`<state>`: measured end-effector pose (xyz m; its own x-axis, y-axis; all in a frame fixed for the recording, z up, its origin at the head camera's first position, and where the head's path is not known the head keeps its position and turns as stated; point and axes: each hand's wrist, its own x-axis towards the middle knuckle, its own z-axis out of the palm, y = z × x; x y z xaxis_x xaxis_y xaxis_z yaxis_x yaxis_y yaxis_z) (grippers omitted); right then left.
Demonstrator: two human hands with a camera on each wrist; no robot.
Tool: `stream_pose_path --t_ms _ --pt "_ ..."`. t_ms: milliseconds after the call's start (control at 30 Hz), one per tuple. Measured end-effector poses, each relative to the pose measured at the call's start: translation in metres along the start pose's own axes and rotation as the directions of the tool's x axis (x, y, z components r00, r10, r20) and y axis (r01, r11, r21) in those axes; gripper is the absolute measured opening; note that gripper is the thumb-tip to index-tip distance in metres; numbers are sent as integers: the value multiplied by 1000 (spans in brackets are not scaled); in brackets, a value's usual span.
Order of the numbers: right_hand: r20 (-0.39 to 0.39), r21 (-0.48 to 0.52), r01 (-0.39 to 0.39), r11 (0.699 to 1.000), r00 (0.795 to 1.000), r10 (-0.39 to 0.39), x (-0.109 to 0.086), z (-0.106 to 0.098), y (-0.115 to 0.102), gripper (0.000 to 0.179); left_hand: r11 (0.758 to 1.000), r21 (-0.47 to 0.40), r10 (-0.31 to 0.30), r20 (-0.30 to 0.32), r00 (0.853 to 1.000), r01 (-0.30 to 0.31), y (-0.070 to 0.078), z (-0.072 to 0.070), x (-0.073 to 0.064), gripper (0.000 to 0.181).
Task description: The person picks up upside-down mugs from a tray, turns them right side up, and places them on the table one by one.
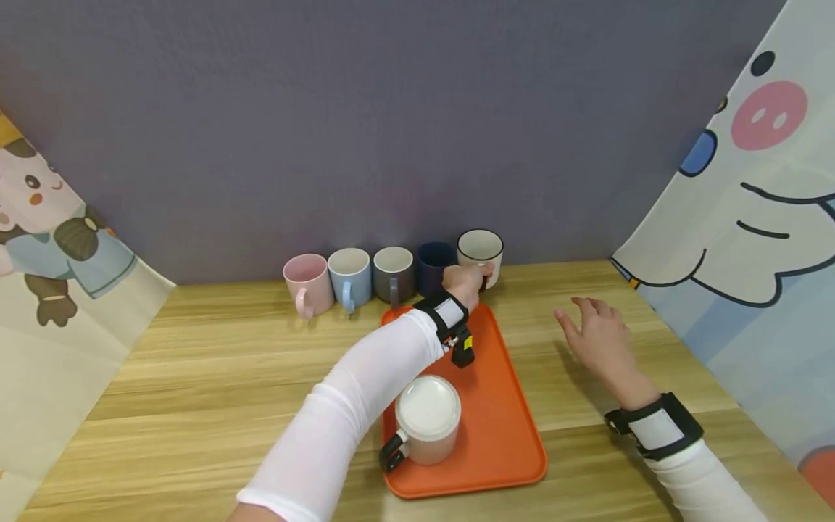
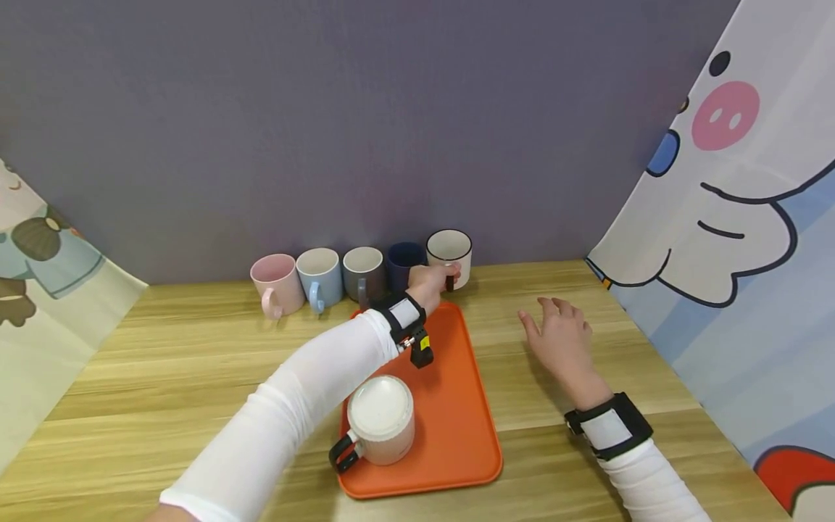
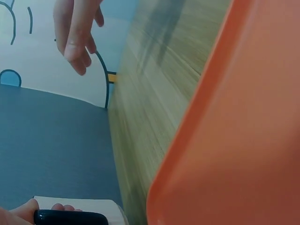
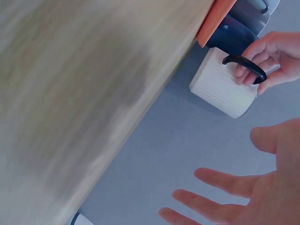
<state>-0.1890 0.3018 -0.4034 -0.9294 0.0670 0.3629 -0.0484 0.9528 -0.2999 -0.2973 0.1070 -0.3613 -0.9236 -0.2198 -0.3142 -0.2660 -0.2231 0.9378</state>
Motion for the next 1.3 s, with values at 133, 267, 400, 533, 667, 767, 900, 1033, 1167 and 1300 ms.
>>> stream_pose_path --t_ms 133,267,400,533,667,767,900,1033,1167,1300 --pt "-15 -5 -4 1000 1000 4 1 -1 3 61 999 31 -4 -20 1000 5 -3 1 3 26" --pt "-18 -7 -13 1000 1000 13 1 -1 7 61 1000 20 -16 -39 999 17 -6 2 5 34" --pt "-20 -11 -6 1000 1000 6 1 -1 11 60 999 24 -25 -59 998 26 -8 2 6 40" --pt "-8 -15 -16 1000 1000 16 0 -1 16 61 997 70 -20 -84 996 26 -10 3 5 43" --pt "-11 -21 -24 999 1000 24 -1 -2 22 61 989 148 9 -110 994 8 -13 3 3 49" --pt "-19 -29 -25 999 1000 25 -2 -4 25 60 978 208 38 -127 991 -10 -14 2 1 56" --pt "-20 -29 -26 999 999 25 -4 -7 27 60 972 236 52 -126 991 -21 -14 2 -1 57" --pt "-15 -31 -40 999 999 40 -6 -10 28 60 967 253 54 -109 993 -25 -14 2 -1 56" --pt "12 -39 -68 997 998 68 -7 -12 30 63 962 271 67 -107 992 -36 -15 4 1 57" --pt "25 -44 -79 996 996 80 -7 -12 32 65 958 282 83 -103 991 -51 -16 5 2 58"
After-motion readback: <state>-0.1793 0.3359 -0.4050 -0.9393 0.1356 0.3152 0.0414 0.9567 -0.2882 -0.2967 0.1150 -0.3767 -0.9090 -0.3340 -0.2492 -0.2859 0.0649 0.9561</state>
